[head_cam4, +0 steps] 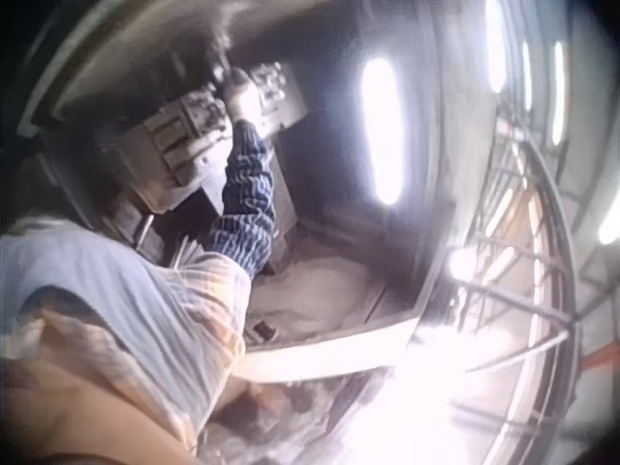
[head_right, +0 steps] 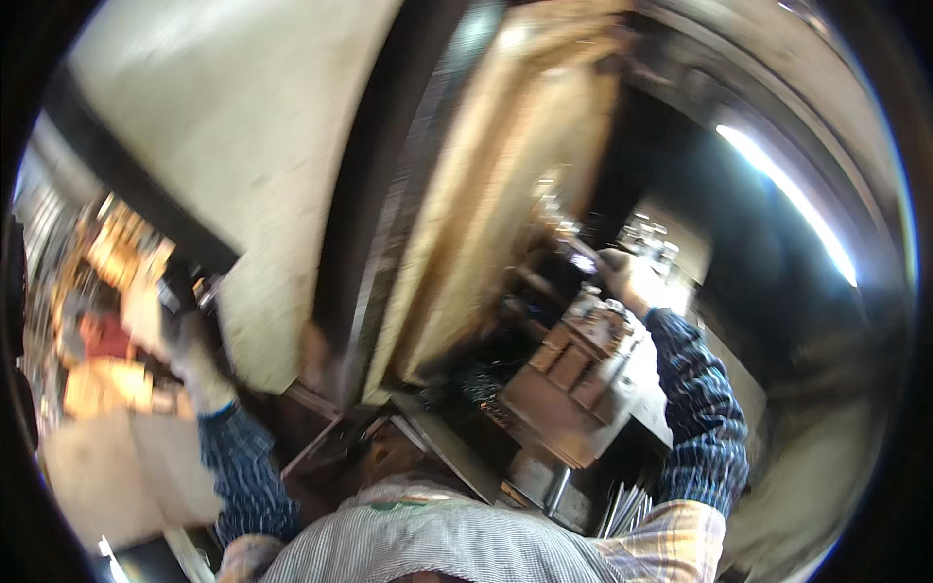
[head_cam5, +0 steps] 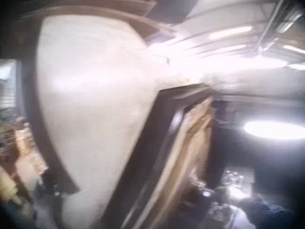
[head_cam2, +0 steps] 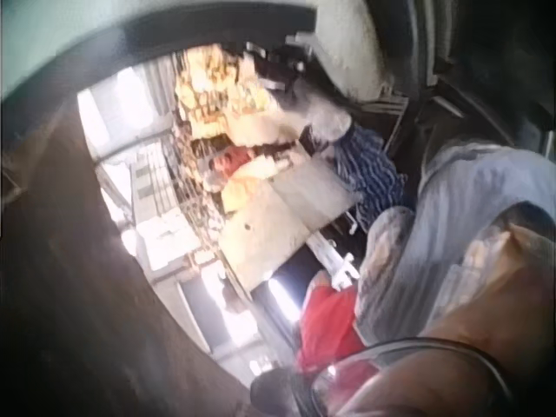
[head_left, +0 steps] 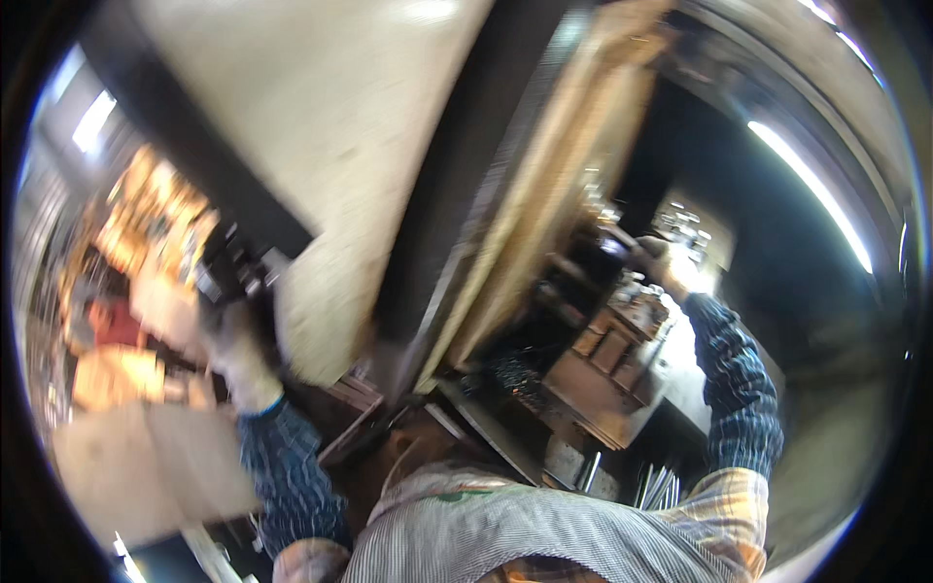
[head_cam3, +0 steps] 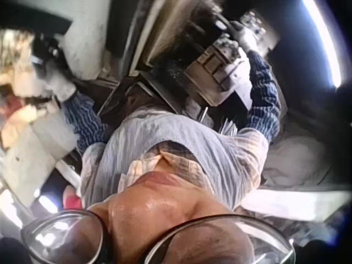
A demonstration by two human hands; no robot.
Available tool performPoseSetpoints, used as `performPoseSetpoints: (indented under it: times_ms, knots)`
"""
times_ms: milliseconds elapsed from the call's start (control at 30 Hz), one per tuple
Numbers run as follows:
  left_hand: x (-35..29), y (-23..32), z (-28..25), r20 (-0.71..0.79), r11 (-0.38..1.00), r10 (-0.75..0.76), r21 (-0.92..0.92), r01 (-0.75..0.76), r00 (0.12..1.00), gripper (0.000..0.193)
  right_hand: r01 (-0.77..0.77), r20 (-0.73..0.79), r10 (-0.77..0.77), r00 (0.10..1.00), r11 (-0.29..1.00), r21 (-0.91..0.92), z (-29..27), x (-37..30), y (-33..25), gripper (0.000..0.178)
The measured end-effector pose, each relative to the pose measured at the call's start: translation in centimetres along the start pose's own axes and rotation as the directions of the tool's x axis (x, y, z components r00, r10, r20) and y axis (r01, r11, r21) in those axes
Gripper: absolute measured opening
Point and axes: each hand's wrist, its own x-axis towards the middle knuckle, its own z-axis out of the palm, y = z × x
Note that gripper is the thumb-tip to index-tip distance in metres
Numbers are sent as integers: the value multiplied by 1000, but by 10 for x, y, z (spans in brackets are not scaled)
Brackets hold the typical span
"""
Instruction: The person operates a CNC lathe, repeatedly loading metal rods into the chuck, starting the machine, and removing finished parts. They place the finished rods into a nearby bin while another worker is present in the background.
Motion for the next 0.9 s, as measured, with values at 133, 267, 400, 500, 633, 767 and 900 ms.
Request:
performPoseSetpoints:
  times_ms: [133, 267, 400, 500, 633, 767, 900]
  knots:
    - [-21, -4, 5, -200, 954, -67, 274, 121, 978, 48, 107, -26, -123, 992, 933, -344, 6, 23, -56, 39]
    - [-14, 34, 17, -161, 955, 1, 294, 47, 987, 44, 227, 98, -213, 972, 958, -176, -15, 7, -53, 37]
    - [-12, 43, 22, -220, 985, -66, 144, 99, 973, 31, 114, 12, -131, 991, 810, -575, -56, -16, 71, 30]
    - [-9, 46, 24, -214, 981, 7, 189, 34, 977, 30, -290, 53, 309, 950, 930, -224, -64, -54, 24, 19]
    - [-5, 60, 24, -178, 953, -53, 285, 103, 983, 30, 64, -41, -73, 996, 981, -181, -31, 9, 109, 24]
    - [-5, 63, 22, -173, 953, -59, 284, 107, 983, 28, 184, 46, -178, 983, 961, -205, -15, 61, 30, 18]
    - [-8, 64, 19, -170, 943, -134, 282, 178, 976, 32, 133, 32, -130, 991, 926, -352, -3, 62, -59, 30]
